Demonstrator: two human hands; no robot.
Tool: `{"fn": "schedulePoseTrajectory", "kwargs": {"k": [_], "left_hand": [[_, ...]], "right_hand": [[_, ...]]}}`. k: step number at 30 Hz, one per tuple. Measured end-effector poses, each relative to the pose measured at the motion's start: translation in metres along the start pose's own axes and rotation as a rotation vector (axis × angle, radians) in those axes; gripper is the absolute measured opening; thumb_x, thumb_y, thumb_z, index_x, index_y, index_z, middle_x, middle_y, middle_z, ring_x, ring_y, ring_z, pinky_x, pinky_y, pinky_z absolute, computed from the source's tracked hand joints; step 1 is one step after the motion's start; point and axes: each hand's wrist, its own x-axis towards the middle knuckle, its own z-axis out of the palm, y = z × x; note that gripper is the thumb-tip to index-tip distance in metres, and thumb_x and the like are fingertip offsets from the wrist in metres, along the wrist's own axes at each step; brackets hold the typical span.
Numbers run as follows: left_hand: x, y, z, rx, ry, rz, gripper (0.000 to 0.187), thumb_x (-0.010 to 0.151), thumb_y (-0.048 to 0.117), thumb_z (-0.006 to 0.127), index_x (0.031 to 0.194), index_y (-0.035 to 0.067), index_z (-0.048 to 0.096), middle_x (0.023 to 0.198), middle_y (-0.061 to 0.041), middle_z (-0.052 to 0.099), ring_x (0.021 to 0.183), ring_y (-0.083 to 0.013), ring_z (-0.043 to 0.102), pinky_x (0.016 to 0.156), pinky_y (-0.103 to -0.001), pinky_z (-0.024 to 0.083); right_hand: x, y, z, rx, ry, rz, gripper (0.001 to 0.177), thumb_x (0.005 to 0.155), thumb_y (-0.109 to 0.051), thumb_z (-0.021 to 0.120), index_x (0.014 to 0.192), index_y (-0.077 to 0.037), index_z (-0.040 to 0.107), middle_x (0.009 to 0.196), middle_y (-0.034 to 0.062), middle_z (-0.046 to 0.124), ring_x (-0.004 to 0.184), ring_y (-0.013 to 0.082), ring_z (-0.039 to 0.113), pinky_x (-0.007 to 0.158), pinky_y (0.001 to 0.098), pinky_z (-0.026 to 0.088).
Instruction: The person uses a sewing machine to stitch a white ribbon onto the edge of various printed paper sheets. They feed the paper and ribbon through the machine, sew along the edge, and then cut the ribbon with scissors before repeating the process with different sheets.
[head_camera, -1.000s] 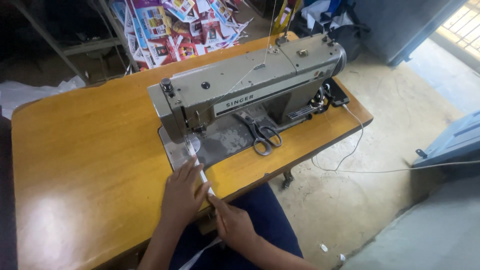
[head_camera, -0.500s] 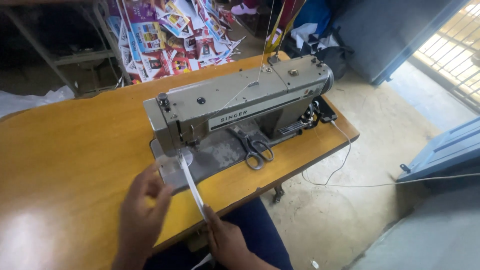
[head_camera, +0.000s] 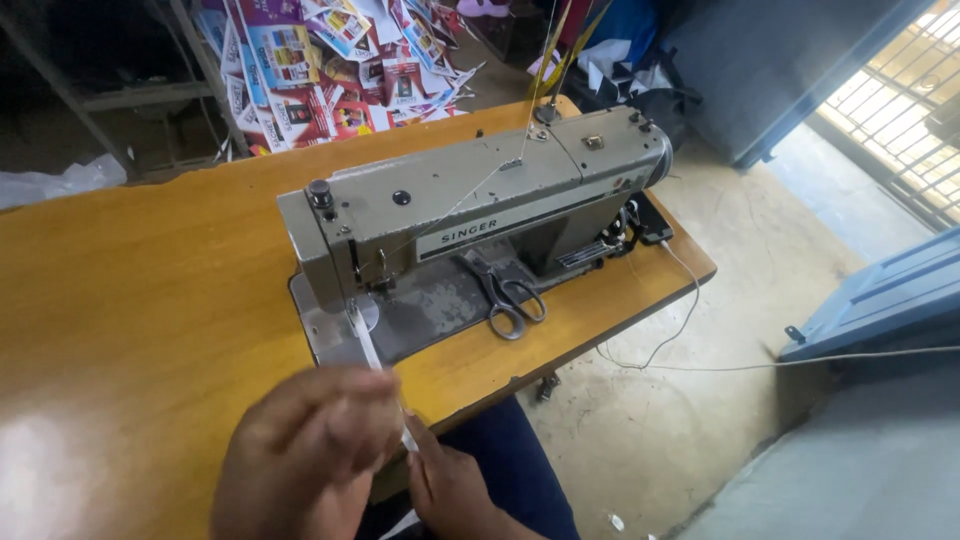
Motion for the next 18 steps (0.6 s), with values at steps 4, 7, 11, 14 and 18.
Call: {"fn": "schedulePoseTrajectory", "kwargs": {"k": [4,7,11,14,18], "left_hand": [[0.028,0.006,0.017,-0.147,-0.109,-0.036,0.031,0.102,0.022,0.07,0.118,-0.004,0.078,0.064,-0.001,0.038,0.058,-0.0175,0.036,0.059,-0.036,0.032],[0.045,0.002,0.024,-0.161,-0.139,-0.058,0.027,0.104,0.021,0.066,0.118,0.003,0.08,0.064,0.003,0.033,0.056,-0.0133,0.03,0.056,-0.033,0.027],[0.055,-0.012,0.028,-0.259,-0.184,-0.073,0.027,0.106,0.019,0.066,0.123,0.004,0.08,0.064,0.005,0.031,0.056,-0.0108,0.026,0.056,-0.031,0.024],[0.056,-0.009,0.033,-0.263,-0.189,-0.064,0.026,0.107,0.017,0.065,0.124,0.004,0.08,0.064,0.005,0.035,0.056,-0.0109,0.03,0.056,-0.03,0.028],[0.055,-0.009,0.032,-0.241,-0.166,-0.069,0.025,0.105,0.019,0.067,0.121,0.004,0.08,0.064,0.005,0.036,0.055,-0.0111,0.03,0.056,-0.031,0.029]], "right_hand": [[-0.002,0.0,0.002,0.019,-0.026,0.05,0.057,0.106,-0.018,0.053,0.16,-0.001,0.045,0.082,0.0201,0.075,0.06,0.0385,0.071,0.058,0.0516,0.055],[-0.003,0.003,0.004,0.019,-0.016,0.054,0.057,0.104,-0.017,0.054,0.158,0.0,0.046,0.086,0.0211,0.076,0.064,0.0404,0.072,0.059,0.0523,0.055],[0.005,-0.009,-0.007,0.038,-0.047,0.101,0.054,0.105,-0.02,0.051,0.156,-0.004,0.047,0.083,0.0189,0.075,0.064,0.0407,0.072,0.061,0.0522,0.055],[0.008,-0.014,-0.013,0.07,0.0,0.059,0.054,0.104,-0.014,0.053,0.156,-0.003,0.049,0.078,0.0181,0.072,0.061,0.0375,0.07,0.061,0.0481,0.055],[0.007,-0.012,-0.011,0.094,-0.02,0.075,0.053,0.105,-0.018,0.051,0.156,-0.002,0.049,0.084,0.0187,0.074,0.066,0.0379,0.072,0.063,0.0478,0.055]]}}
